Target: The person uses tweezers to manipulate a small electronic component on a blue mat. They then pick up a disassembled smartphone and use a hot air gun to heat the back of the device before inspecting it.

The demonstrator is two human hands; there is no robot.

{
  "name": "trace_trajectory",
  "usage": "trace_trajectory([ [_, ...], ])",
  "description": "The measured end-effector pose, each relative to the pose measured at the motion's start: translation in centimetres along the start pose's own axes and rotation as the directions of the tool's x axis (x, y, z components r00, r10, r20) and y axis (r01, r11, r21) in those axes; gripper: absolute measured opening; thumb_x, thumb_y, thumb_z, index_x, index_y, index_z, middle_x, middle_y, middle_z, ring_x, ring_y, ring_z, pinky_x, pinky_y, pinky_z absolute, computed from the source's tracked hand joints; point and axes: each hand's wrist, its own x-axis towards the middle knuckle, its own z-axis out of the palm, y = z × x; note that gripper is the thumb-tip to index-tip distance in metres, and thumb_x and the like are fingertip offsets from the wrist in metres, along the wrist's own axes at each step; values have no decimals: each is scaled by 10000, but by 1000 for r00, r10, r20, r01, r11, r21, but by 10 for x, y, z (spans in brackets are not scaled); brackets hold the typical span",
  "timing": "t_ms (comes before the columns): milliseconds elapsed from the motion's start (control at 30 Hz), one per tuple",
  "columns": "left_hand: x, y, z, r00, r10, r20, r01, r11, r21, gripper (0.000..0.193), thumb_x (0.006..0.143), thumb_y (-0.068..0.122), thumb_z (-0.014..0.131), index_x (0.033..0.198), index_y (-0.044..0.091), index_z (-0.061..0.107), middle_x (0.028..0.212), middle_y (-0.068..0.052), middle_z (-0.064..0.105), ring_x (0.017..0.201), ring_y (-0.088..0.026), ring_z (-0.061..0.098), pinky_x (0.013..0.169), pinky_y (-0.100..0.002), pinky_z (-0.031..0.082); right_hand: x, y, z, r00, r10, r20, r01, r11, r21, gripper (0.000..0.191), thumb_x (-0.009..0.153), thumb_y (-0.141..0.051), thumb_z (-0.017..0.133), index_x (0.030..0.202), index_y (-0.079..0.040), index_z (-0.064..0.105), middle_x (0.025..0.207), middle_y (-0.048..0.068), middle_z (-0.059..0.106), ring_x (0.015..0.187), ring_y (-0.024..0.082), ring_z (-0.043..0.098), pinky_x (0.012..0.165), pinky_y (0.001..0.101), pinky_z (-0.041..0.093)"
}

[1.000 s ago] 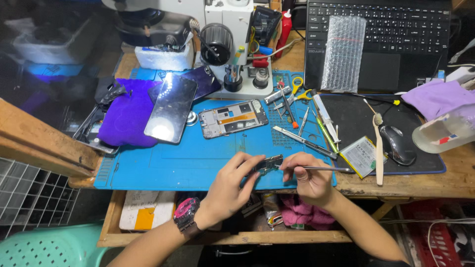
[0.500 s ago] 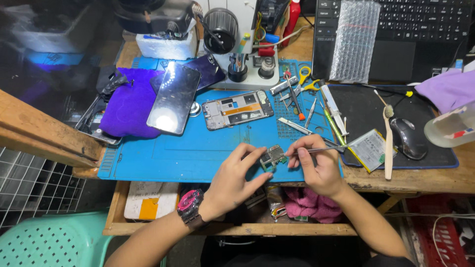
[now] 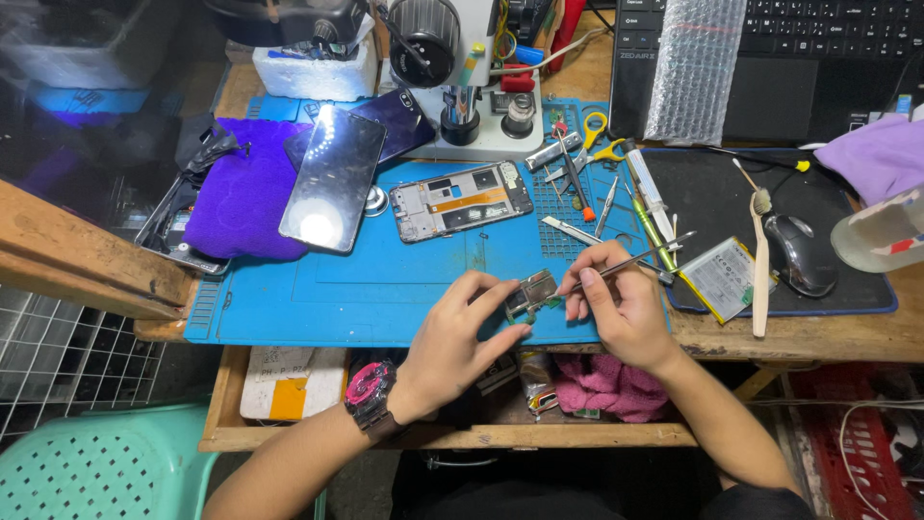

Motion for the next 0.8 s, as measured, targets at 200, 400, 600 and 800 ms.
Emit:
trace_trajectory([
  [200, -2, 0, 5, 1000, 21, -14, -21, 999, 27, 432, 878, 152, 773, 1258, -6, 641, 1110, -147, 631, 997, -320, 654, 836, -382, 541, -2, 4, -3, 999, 24, -38, -23, 1000, 6, 114, 1062, -79, 482, 1101, 11, 540, 888, 105, 694, 662, 101, 663, 589, 217, 523],
  [400, -3, 0, 7, 999, 32, -26, -31, 999, 35, 423, 886, 145, 766, 1259, -12, 641, 1115, -150, 628, 999, -321, 650, 838, -384, 540, -2, 6, -3, 995, 65, -71, -61, 996, 61, 108, 1068, -89, 482, 1095, 6, 526, 888, 113, 693, 657, 97, 653, 584, 213, 513],
  [600, -5, -1, 9, 1000, 27, -15, -27, 998, 49, 428, 889, 146, 762, 1264, -15, 636, 1101, -155, 624, 986, -323, 647, 831, -387, 537, -2, 8, -4, 992, 78, -104, -73, 996, 49, 105, 1067, -92, 484, 1091, -1, 530, 876, 108, 695, 642, 93, 641, 575, 213, 524],
  [800, 0, 1, 15, 999, 37, -22, -35, 997, 62, 431, 879, 138, 762, 1263, -16, 638, 1110, -167, 628, 1003, -346, 646, 833, -399, 533, -3, -6, -27, 936, -196, -294, 216, 976, 38, 169, 1119, -149, 468, 1213, -10, 444, 859, 101, 668, 621, 94, 598, 557, 212, 479],
])
